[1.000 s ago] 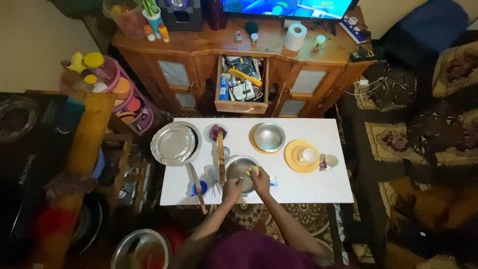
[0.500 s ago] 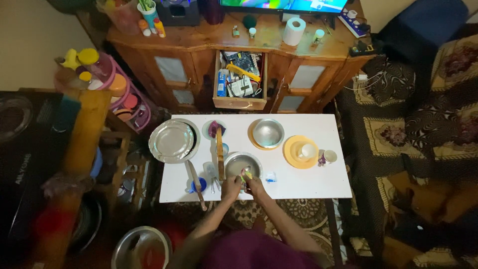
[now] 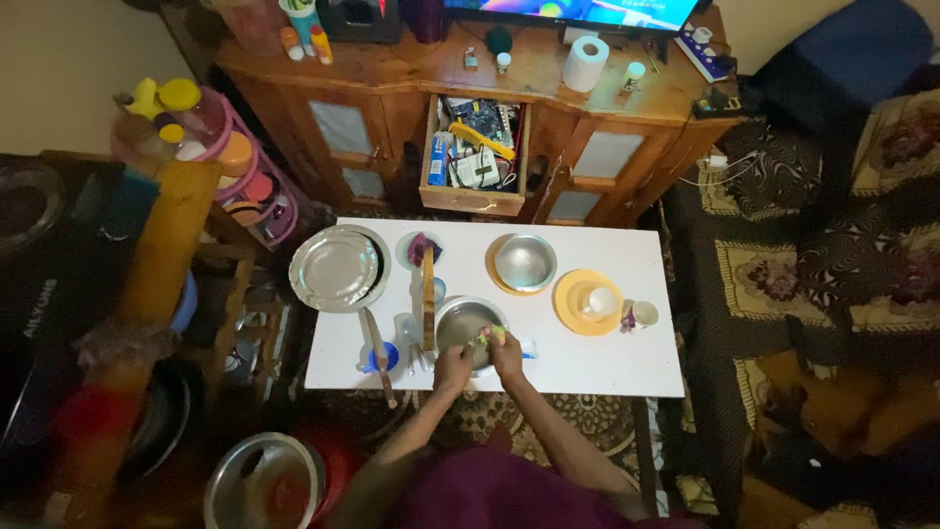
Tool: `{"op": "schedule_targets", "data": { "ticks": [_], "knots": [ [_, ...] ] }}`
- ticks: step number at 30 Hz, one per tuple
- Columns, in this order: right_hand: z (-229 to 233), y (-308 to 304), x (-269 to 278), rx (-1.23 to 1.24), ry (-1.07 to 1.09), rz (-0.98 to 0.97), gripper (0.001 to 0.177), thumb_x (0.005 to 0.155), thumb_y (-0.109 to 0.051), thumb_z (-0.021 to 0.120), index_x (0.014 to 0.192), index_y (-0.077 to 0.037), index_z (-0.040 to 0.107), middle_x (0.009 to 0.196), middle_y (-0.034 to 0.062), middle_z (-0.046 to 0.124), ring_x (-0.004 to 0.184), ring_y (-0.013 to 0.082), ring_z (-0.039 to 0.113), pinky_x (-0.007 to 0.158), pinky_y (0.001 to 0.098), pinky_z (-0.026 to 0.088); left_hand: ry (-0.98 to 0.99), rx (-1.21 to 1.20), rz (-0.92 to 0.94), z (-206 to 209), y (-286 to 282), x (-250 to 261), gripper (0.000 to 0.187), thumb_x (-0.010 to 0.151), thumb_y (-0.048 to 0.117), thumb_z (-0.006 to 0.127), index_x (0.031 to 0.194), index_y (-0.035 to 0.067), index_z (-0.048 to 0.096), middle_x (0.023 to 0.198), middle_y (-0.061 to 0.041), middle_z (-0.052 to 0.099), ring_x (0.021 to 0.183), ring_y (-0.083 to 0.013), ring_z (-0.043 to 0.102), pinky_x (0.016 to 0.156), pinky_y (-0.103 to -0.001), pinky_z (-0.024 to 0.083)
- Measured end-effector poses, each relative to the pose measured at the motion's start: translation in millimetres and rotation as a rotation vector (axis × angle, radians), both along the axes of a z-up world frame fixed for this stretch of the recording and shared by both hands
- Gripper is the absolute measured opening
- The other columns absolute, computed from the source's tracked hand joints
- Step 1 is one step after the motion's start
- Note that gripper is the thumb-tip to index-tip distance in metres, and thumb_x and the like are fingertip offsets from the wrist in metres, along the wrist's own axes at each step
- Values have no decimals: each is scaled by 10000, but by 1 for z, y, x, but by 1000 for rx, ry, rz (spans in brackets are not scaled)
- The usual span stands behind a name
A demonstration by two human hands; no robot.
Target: The person washes utensils by scrubbing a spoon with a sponge in a bowl of water by hand.
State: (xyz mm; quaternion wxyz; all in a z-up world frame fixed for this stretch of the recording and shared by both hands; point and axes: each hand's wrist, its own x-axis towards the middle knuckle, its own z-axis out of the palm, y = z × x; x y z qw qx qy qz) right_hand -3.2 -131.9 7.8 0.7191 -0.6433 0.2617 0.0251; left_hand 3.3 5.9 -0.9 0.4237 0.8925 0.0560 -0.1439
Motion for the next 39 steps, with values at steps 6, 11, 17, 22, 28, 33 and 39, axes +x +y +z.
{"op": "schedule_targets", "data": {
  "ticks": [6, 11, 17, 22, 28, 33, 39],
  "knots": [
    [-1, 5, -2, 264, 195, 75, 180, 961, -221, 656, 1069, -81, 689, 757, 12, 629, 620, 130, 563, 547, 275, 466, -7, 13, 70, -2, -5, 3, 464, 946, 458, 546, 903, 47, 756, 911, -234, 711, 874, -454, 669, 772, -525, 521],
    [0, -6, 5, 227, 149, 164, 167, 963, -201, 694, 1067, -71, 692, 753, -12, 577, 630, 104, 512, 549, 272, 432, 104, -38, 64, 4, -4, 2, 489, 966, 490, 509, 896, 79, 763, 875, -182, 739, 864, -409, 699, 776, -505, 524],
    [2, -12, 14, 21, -102, 140, 258, 959, -287, 713, 994, -31, 725, 767, 5, 679, 641, 94, 568, 576, 269, 462, 104, -73, 30, 14, -3, 4, 464, 974, 471, 506, 906, 89, 759, 880, -169, 746, 864, -394, 711, 773, -483, 528],
    [-1, -7, 8, -186, -58, 43, 288, 968, -344, 689, 1049, -70, 725, 763, 48, 681, 629, 96, 586, 582, 264, 482, 98, -63, 15, 21, -6, 6, 449, 965, 462, 528, 920, 81, 760, 892, -184, 742, 871, -403, 705, 775, -484, 531],
    [-3, 2, 3, 227, 79, 59, 200, 945, -216, 686, 1074, -64, 663, 854, 16, 634, 737, 117, 580, 639, 297, 490, 84, -28, -16, 9, -3, 6, 483, 981, 462, 503, 904, 47, 739, 891, -198, 743, 867, -409, 703, 774, -493, 523],
    [-1, 1, 7, 294, -8, 74, 173, 914, -112, 679, 1079, -63, 658, 905, 10, 656, 803, 112, 596, 713, 287, 500, 50, 22, -34, -1, -1, 9, 502, 1001, 467, 494, 904, 42, 743, 899, -206, 721, 862, -414, 684, 769, -498, 516],
    [1, -1, 12, 116, -116, 92, 140, 964, -148, 660, 972, -9, 654, 821, 53, 650, 711, 135, 573, 659, 304, 502, 82, -37, -30, 5, 3, 12, 480, 972, 466, 521, 914, 41, 737, 867, -178, 735, 843, -390, 702, 760, -487, 525]
  ]
}}
